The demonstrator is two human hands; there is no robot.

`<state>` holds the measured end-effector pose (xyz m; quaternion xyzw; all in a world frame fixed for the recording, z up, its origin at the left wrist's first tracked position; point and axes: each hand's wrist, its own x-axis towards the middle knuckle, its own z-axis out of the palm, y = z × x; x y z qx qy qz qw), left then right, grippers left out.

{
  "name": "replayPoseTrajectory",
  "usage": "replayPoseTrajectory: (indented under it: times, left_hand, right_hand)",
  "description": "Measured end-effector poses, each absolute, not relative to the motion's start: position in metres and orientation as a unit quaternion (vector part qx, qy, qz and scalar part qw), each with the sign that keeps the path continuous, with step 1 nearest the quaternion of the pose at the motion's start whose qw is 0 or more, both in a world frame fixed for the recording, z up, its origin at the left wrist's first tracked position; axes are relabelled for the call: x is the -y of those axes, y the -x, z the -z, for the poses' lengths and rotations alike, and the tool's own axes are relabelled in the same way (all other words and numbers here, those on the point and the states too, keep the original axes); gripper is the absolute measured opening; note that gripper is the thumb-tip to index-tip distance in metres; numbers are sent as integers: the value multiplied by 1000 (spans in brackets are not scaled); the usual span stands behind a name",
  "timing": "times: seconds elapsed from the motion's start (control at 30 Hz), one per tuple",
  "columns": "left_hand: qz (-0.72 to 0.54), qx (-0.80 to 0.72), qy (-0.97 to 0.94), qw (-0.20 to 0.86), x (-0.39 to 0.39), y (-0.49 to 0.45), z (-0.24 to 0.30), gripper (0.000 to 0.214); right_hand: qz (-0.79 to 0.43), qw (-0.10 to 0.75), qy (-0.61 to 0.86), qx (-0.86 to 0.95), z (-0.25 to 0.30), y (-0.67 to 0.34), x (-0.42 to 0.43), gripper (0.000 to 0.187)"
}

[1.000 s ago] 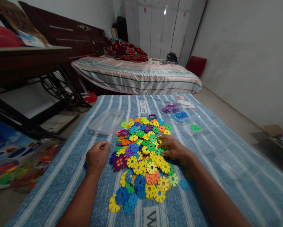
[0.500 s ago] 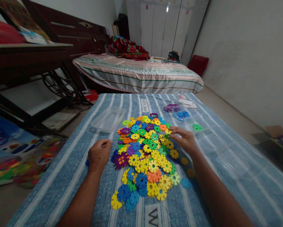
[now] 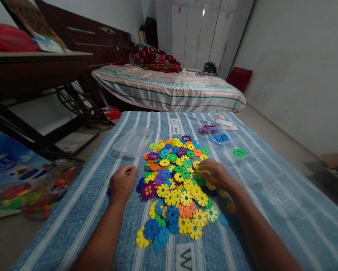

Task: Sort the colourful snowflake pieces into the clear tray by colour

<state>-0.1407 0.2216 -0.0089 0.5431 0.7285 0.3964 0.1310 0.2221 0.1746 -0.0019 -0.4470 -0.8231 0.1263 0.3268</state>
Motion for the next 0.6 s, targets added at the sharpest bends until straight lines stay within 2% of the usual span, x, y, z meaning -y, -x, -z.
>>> replayPoseTrajectory:
  times: [0.13, 0.27, 0.6]
  left_hand:
    - [-398, -728, -542, 135, -221, 141, 9, 24]
    - [-400, -727, -542, 132, -222, 141, 10, 22]
    - [-400, -729, -540, 130, -223, 140, 11, 21]
  right_hand:
    - [-149, 249, 423, 859, -2, -208, -171, 26]
    - [-166, 231, 448, 848, 3, -210, -171, 30]
    - [-258, 265, 467, 803, -3, -214, -174, 9]
